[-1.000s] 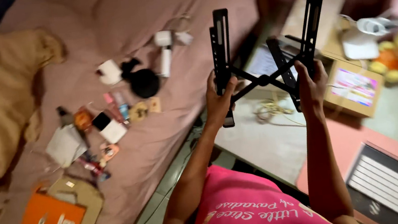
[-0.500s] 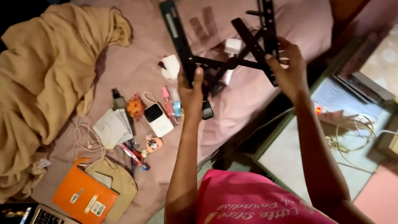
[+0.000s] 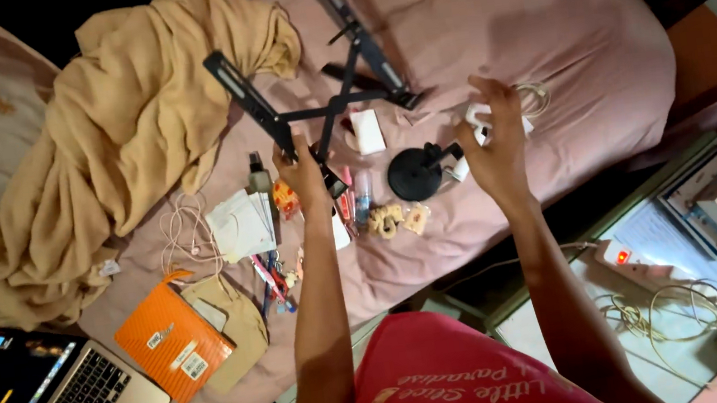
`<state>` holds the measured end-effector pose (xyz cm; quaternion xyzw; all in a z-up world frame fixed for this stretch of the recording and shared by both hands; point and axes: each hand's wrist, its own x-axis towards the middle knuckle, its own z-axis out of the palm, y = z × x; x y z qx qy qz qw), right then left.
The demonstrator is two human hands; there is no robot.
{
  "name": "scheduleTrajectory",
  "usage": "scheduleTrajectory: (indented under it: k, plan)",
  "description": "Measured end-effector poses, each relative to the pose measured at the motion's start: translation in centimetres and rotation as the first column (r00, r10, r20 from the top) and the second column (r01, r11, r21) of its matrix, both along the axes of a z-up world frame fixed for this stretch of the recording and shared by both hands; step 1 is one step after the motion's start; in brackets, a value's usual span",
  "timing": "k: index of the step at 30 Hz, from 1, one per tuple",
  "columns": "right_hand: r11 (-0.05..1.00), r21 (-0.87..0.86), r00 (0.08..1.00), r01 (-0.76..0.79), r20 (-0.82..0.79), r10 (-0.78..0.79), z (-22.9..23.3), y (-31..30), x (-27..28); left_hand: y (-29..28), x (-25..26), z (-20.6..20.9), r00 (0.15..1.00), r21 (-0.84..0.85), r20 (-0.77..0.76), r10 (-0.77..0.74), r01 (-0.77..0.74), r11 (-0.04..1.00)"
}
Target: The person reorganizes a cluttered desk by moving items such as a laptop, notebook, power strip, and lamp from the desk to the bed and back. They also tidy cables and rearrange small objects on the desk surface.
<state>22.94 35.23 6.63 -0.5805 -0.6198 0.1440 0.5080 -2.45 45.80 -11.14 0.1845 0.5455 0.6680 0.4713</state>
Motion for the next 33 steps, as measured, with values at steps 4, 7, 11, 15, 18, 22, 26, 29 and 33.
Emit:
scheduleTrajectory:
  k: [4,7,11,15,18,22,26,29,33]
  plan:
    - [0.999,-0.040,0.999,0.002,-0.037,-0.003,0.0,-0.3,-0.6,2.6,1.0,-8.7,0.966,0.002,-0.239,0.102,-0.104,0.995]
    - [0.998,-0.056,0.999,0.023,-0.029,-0.025,-0.5,-1.1,0.0,4.4,1.2,-13.8,0.962,0.045,-0.244,0.123,-0.115,0.992]
    - [0.992,-0.111,0.998,0.067,-0.003,-0.067,-1.5,-2.1,1.7,4.7,0.4,-16.8,0.903,-0.189,-0.429,0.022,-0.113,0.976]
    - [0.985,-0.143,0.995,0.099,-0.019,-0.103,-1.9,-3.8,3.3,3.4,-0.5,-17.0,0.643,-0.309,-0.765,-0.024,-0.334,0.890]
    - [0.974,-0.182,0.989,0.135,-0.030,-0.143,-2.0,-5.0,4.3,2.3,0.0,-16.4,0.938,-0.199,-0.346,0.035,-0.110,0.974]
    - [0.960,-0.210,0.977,0.185,-0.067,-0.203,-2.4,-6.6,5.4,0.8,1.9,-10.5,0.638,-0.118,-0.768,0.056,-0.227,0.967]
    - [0.942,-0.237,0.962,0.236,-0.083,-0.262,-2.8,-7.7,6.5,-1.6,6.9,0.9,0.788,0.288,-0.591,0.171,0.008,0.958]
    - [0.938,-0.217,0.950,0.271,-0.096,-0.296,-2.8,-8.8,7.4,-4.3,12.2,7.2,0.805,0.393,-0.594,0.020,0.269,0.879]
    - [0.897,-0.261,0.917,0.357,-0.085,-0.389,-2.7,-11.0,10.0,-8.6,19.7,10.3,0.783,0.395,-0.555,-0.281,0.545,0.739]
